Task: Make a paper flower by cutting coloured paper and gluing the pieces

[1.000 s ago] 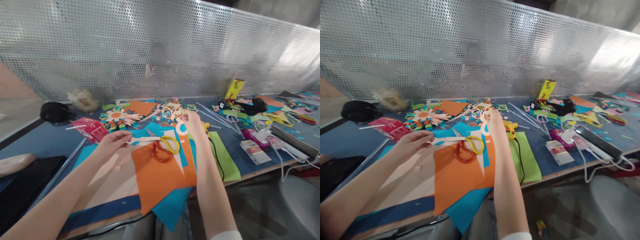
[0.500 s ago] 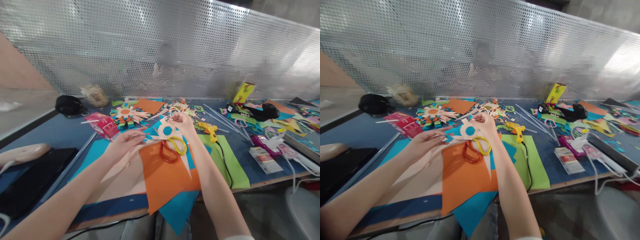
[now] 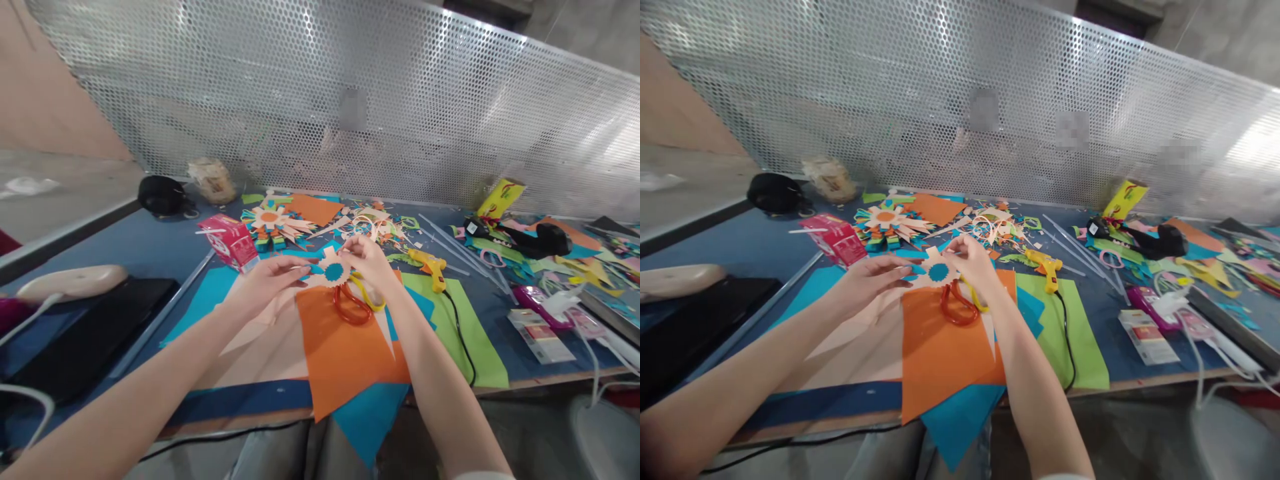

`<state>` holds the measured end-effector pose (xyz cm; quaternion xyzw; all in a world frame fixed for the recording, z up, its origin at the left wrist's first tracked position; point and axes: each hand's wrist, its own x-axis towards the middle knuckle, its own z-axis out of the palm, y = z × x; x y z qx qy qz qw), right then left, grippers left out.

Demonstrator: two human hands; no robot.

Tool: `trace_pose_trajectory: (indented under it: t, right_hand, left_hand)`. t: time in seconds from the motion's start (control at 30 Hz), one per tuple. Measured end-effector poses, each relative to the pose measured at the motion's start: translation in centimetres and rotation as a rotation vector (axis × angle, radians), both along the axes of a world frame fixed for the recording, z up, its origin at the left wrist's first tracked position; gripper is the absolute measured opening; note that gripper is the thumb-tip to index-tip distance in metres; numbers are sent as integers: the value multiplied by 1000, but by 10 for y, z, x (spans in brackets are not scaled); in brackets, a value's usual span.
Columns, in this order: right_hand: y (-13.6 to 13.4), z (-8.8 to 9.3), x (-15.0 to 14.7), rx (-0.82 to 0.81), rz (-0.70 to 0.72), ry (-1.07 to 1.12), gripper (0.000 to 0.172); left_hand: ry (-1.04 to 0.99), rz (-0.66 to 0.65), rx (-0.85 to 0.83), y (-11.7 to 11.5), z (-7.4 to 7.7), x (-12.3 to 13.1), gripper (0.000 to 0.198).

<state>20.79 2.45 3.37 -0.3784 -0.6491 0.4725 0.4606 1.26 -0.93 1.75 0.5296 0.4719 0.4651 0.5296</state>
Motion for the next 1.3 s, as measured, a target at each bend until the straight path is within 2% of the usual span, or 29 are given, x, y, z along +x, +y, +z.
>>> trace_pose_trajectory:
  t: [0.2,0.37,0.6,0.73,0.93,1.1,1.3]
  right_hand:
    - [-4,3,-2,-1,7,-49,16]
    - [-4,-1,-4,-22,27,-49,16]
    - [-5,-1,-6,-16,25,-51,15]
    - [-9,1,-6,-109,41,17,24]
    - [-9,-3,-6,-175,148,71,37]
    - [-6,-7,-5,-124,164,-19,27]
    - [-5,-8,-4,-58,78,-46,21]
  left_hand:
    - [-65,26,-40,-2,0,-1,29]
    - [-87,34,-55,-2,2,0,30]
    - [-40,38,-62,-1,0,-2,30]
    - [-65,51,-61,-2,3,-3,29]
    - [-127,100,-71,-2,5,-2,35]
    - [-159,94,-93,-4,11,-2,32]
    - [-230,252,-12,-2,19,-8,38]
